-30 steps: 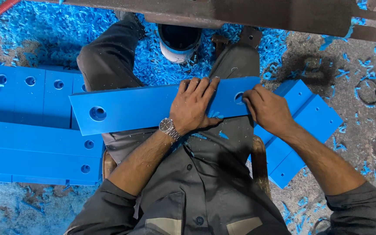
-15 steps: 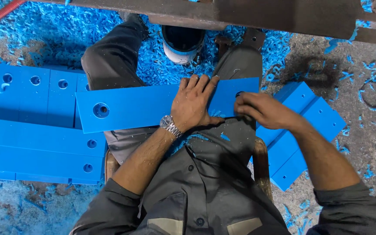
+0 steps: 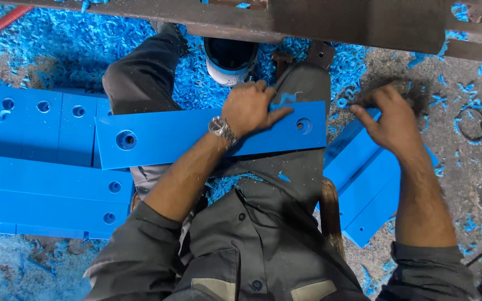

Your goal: Drilling holes into blue plastic blocks using a vertical drill press and organizing the finished pieces.

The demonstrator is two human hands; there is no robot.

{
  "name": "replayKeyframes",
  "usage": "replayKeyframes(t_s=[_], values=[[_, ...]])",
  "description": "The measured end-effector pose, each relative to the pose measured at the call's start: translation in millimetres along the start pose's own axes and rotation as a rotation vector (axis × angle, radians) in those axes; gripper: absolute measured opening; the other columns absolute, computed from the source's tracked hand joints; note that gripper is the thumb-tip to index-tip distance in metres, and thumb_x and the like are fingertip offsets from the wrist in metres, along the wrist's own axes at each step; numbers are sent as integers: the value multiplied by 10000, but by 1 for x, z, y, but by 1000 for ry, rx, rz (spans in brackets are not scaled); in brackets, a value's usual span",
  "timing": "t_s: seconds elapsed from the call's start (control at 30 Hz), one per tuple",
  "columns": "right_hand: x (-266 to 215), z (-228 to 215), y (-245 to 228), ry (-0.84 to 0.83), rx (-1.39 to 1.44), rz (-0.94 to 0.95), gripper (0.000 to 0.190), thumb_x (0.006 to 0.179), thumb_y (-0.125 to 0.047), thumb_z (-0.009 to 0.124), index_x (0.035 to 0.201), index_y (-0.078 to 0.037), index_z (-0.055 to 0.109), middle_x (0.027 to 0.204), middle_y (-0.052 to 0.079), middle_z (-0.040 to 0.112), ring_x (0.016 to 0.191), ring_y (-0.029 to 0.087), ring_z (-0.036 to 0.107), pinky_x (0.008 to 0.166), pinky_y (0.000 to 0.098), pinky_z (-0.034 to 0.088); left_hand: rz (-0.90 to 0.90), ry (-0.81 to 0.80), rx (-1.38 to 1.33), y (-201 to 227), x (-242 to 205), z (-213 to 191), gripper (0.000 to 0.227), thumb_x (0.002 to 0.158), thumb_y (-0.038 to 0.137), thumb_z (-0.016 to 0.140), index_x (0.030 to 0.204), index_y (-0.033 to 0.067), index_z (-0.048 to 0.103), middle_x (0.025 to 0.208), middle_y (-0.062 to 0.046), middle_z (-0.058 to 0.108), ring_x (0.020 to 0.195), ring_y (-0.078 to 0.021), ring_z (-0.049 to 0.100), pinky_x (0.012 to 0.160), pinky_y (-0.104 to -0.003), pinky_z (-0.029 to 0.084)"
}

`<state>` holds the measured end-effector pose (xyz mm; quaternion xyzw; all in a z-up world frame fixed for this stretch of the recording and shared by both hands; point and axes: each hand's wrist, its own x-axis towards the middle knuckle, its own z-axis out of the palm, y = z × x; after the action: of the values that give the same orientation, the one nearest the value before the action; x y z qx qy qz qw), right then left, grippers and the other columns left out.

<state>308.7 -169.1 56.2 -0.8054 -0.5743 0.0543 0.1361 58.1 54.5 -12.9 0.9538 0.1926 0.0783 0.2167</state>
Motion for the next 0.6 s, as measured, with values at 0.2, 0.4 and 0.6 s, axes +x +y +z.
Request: replayKeyframes(t_s=[0.2, 0.4, 0.6], values=[[10, 15, -43, 3, 154, -28, 329, 951, -293, 770, 1155, -43, 703, 1166, 169, 637, 1099, 360, 642, 939, 450, 522, -66, 462, 215, -43, 7, -37, 460, 801, 470, 763, 1022, 69, 732, 1095, -195, 664, 988, -357, 649, 769, -468, 527], [41, 32, -141, -151, 160, -420, 867, 633, -389, 896, 1364, -69, 557, 1354, 217, 521, 1244, 452, 511, 1057, 530, 422, -286, 402, -97, -60, -82, -66, 183, 1038, 328, 707, 1078, 150, 701, 1154, -112, 652, 1018, -323, 634, 840, -473, 513], [59, 80, -202, -273, 6, -531, 1175, 459, -379, 935, 1477, -77, 433, 1283, 240, 474, 1208, 447, 484, 1041, 544, 394, -248, 664, -71, -49, -198, -92, 507, 846, 72, 698, 1348, 121, 646, 1332, -148, 581, 1147, -352, 577, 959, -478, 470]])
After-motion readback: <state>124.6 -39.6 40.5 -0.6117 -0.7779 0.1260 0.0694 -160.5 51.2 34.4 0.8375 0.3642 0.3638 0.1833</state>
